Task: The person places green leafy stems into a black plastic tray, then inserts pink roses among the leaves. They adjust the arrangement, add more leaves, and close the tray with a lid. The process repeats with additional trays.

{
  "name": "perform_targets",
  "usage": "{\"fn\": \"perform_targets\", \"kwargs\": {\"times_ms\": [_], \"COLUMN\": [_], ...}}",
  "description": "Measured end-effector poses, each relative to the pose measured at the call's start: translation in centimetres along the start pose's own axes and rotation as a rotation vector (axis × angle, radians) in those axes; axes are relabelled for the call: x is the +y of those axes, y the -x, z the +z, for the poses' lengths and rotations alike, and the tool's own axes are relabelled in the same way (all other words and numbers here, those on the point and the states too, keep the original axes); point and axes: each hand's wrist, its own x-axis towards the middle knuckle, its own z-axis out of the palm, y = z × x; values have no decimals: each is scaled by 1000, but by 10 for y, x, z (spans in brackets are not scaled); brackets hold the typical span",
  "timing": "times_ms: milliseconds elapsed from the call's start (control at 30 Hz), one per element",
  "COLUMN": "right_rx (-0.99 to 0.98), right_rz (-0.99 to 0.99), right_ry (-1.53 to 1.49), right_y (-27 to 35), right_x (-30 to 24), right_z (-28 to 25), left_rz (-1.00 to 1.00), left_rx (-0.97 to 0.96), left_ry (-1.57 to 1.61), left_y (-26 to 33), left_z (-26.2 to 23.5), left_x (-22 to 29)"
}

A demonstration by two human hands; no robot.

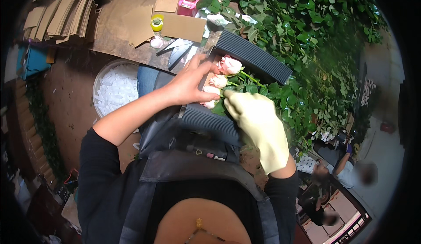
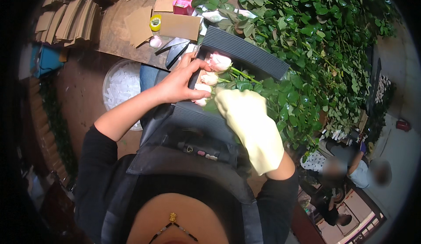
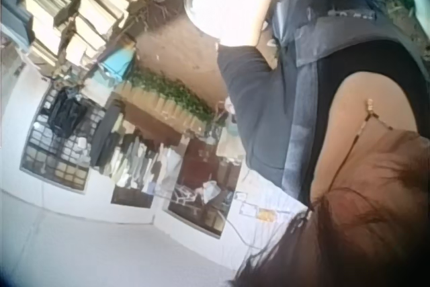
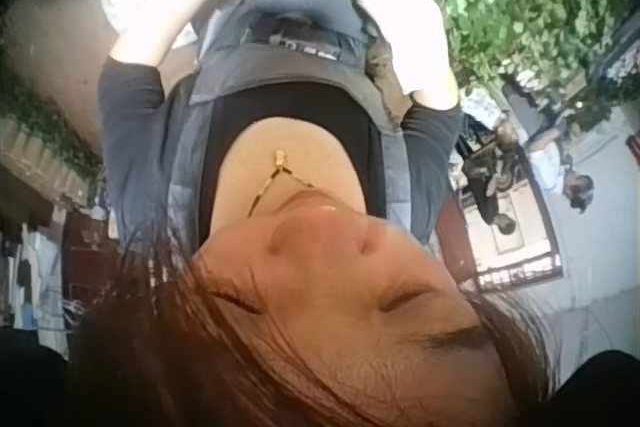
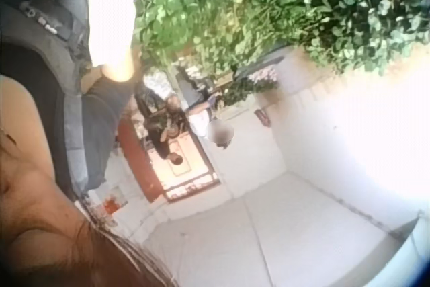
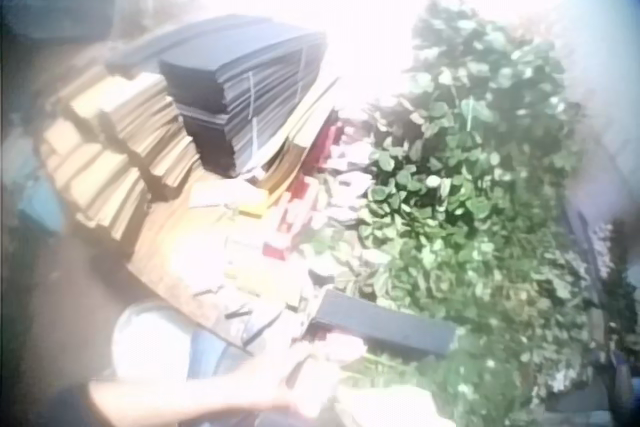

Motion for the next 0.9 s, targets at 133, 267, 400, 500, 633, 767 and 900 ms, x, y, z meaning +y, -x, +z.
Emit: {"fn": "perform_targets", "kwargs": {"times_ms": [133, 267, 400, 500, 633, 767, 900], "right_rx": [99, 74, -66, 133, 163, 247, 220], "right_rz": [244, 121, 101, 222, 251, 128, 128], "right_ry": [64, 5, 94, 114, 135, -53, -77], "right_y": [-8, -13, -13, -3, -20, -31, -29], "right_x": [-2, 3, 9, -1, 19, 27, 28], "right_z": [7, 18, 16, 11, 23, 21, 19], "left_rz": [28, 7, -56, -53, 1, -52, 55], "left_rx": [7, 8, 88, 161, 221, 240, 279], "left_ry": [84, 73, 133, 141, 118, 203, 131], "left_y": [4, 2, -6, -4, 0, -3, -6], "left_z": [5, 6, 12, 16, 24, 18, 21], "left_x": [-2, -3, 5, 1, -5, 1, -2]}}
